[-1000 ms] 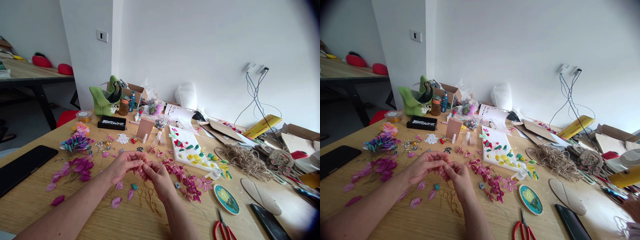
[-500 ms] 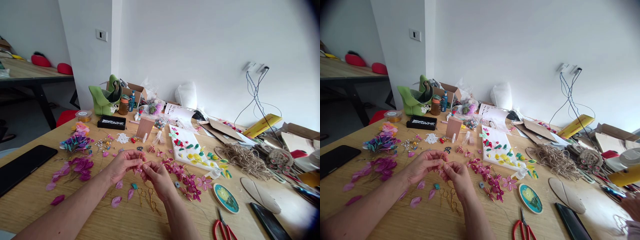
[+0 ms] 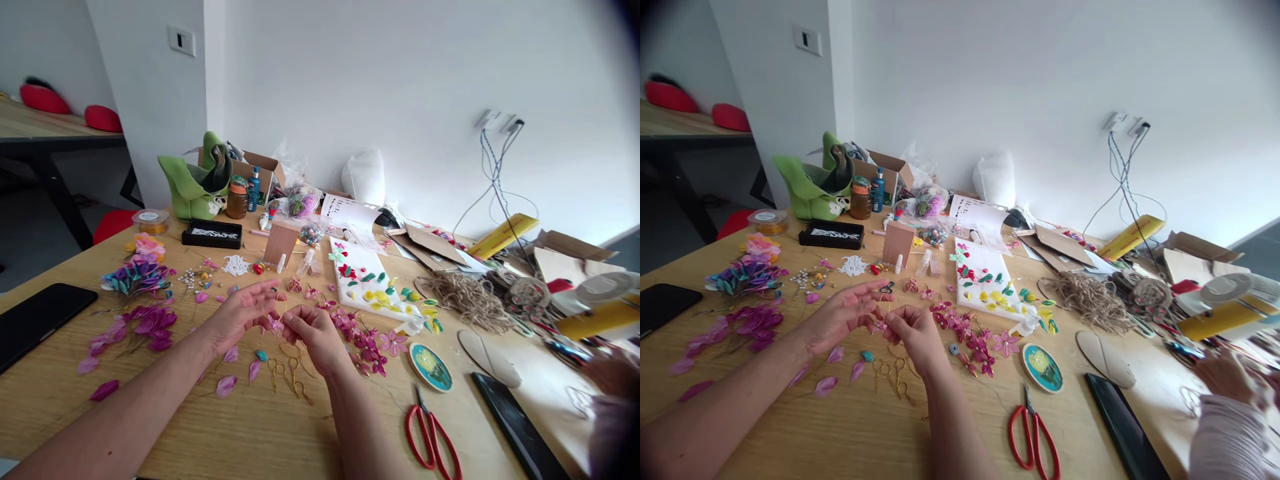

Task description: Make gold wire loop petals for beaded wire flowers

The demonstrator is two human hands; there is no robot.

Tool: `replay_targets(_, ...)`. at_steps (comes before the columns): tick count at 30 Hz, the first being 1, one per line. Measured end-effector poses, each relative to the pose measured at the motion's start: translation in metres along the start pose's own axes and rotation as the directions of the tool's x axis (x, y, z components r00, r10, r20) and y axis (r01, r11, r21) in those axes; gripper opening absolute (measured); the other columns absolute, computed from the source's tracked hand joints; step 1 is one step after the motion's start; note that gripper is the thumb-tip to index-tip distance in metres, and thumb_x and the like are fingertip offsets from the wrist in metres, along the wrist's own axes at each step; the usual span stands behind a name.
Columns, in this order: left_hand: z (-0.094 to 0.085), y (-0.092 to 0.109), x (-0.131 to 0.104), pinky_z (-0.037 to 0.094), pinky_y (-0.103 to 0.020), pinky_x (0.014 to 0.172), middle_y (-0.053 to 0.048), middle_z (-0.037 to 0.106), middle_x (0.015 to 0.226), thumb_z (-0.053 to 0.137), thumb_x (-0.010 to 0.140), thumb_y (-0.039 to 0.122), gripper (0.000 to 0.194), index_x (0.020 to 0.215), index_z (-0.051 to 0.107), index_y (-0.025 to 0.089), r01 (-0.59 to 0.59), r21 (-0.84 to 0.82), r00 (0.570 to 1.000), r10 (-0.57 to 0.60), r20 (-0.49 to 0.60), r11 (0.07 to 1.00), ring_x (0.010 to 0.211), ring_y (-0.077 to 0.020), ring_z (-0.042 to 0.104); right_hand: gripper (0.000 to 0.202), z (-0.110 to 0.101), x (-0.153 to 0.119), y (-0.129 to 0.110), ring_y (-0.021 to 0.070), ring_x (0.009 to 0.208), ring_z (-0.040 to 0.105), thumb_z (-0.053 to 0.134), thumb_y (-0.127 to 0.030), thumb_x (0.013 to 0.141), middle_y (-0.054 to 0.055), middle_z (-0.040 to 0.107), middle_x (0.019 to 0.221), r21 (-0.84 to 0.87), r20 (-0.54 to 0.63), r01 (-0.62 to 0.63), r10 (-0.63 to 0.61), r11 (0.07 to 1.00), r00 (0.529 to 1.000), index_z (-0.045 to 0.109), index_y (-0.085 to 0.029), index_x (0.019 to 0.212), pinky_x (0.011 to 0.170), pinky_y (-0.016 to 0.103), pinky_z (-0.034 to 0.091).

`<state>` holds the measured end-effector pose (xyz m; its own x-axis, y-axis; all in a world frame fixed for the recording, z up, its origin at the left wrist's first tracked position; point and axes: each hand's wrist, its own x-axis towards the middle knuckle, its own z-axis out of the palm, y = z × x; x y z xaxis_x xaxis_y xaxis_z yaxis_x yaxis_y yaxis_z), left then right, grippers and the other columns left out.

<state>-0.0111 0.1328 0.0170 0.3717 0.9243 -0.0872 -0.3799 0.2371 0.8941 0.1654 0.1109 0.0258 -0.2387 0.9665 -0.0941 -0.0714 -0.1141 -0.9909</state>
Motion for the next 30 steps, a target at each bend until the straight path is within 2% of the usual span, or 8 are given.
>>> replay_targets(2,0.0,0.0,0.0,0.05,-0.027,0.062,-0.01,0.066,0.117,0.086,0.067,0.04,0.068,0.127,0.06,0.02,0.008,0.009,1.0,-0.008,-0.003,1.0,0.076,-0.015,0.064,0.038,-0.008,-0.007,-0.015,0.0098,0.051,0.049,0.076,-0.051,0.069,-0.001,0.061,0.056,-0.053,-0.042,0.012,-0.014,0.999,0.999,0.063,-0.016,0.067,0.053,0.023,0.037)
replay_targets(5,-0.001,0.0,0.0,0.049,-0.025,0.06,-0.009,0.069,0.105,0.084,0.069,0.04,0.06,0.121,0.063,0.017,0.039,0.033,0.999,-0.039,0.004,0.999,0.072,-0.0136,0.062,0.032,-0.023,-0.03,-0.038,0.0094,0.052,0.047,0.073,-0.045,0.075,-0.001,0.062,0.058,-0.172,-0.088,0.013,-0.029,0.985,0.996,0.062,-0.016,0.069,0.051,0.023,0.033)
replay_targets(7,-0.001,0.0,0.0,0.048,-0.024,0.06,-0.008,0.071,0.096,0.085,0.069,0.04,0.057,0.117,0.065,0.015,0.057,0.048,0.998,-0.057,0.013,0.997,0.069,-0.0127,0.061,0.031,-0.035,-0.052,-0.044,0.0096,0.052,0.046,0.066,-0.044,0.08,-0.001,0.061,0.059,-0.355,-0.112,-0.018,-0.023,0.935,0.993,0.058,-0.017,0.067,0.05,0.023,0.033)
replay_targets(13,0.001,0.003,-0.002,0.046,-0.024,0.06,-0.005,0.072,0.085,0.088,0.062,0.043,0.055,0.106,0.07,0.015,0.08,0.104,0.997,-0.08,-0.002,0.991,0.066,-0.0123,0.059,0.025,-0.074,-0.125,-0.006,0.0128,0.057,0.049,0.055,-0.038,0.084,0.001,0.061,0.062,-0.532,-0.281,-0.297,0.166,0.793,0.945,0.056,-0.017,0.072,0.055,0.025,0.035)
replay_targets(15,0.002,0.003,-0.002,0.045,-0.024,0.06,-0.005,0.072,0.084,0.088,0.06,0.043,0.055,0.104,0.071,0.015,0.094,0.131,0.996,-0.093,-0.014,0.987,0.066,-0.0126,0.059,0.023,-0.082,-0.144,0.01,0.0138,0.058,0.05,0.052,-0.034,0.086,0.001,0.061,0.063,-0.609,-0.349,-0.387,0.205,0.692,0.914,0.057,-0.017,0.071,0.056,0.026,0.035)
replay_targets(20,0.006,0.003,-0.004,0.045,-0.026,0.063,-0.004,0.072,0.082,0.086,0.064,0.036,0.047,0.103,0.072,0.015,0.118,0.16,0.993,-0.115,-0.026,0.98,0.068,-0.0134,0.058,0.026,-0.083,-0.172,0.024,0.0181,0.068,0.058,0.049,-0.022,0.09,0.004,0.066,0.069,-0.78,-0.491,-0.499,0.123,0.378,0.862,0.054,-0.018,0.065,0.06,0.027,0.032)
replay_targets(25,0.01,0.006,-0.005,0.044,-0.027,0.063,-0.003,0.072,0.079,0.085,0.062,0.031,0.042,0.099,0.073,0.016,0.131,0.18,0.991,-0.125,-0.045,0.975,0.066,-0.014,0.057,0.026,-0.073,-0.177,0.02,0.0223,0.077,0.065,0.049,-0.018,0.094,0.006,0.072,0.077,-0.813,-0.546,-0.551,0.084,0.185,0.834,0.059,-0.018,0.071,0.061,0.028,0.03)
replay_targets(30,0.01,0.006,-0.005,0.043,-0.027,0.063,-0.003,0.072,0.078,0.086,0.059,0.03,0.043,0.098,0.073,0.017,0.149,0.19,0.988,-0.139,-0.065,0.97,0.067,-0.0147,0.057,0.027,-0.067,-0.178,0.016,0.0237,0.083,0.068,0.048,-0.019,0.098,0.007,0.073,0.083,-0.815,-0.567,-0.572,0.081,0.093,0.82,0.059,-0.019,0.073,0.062,0.029,0.029)
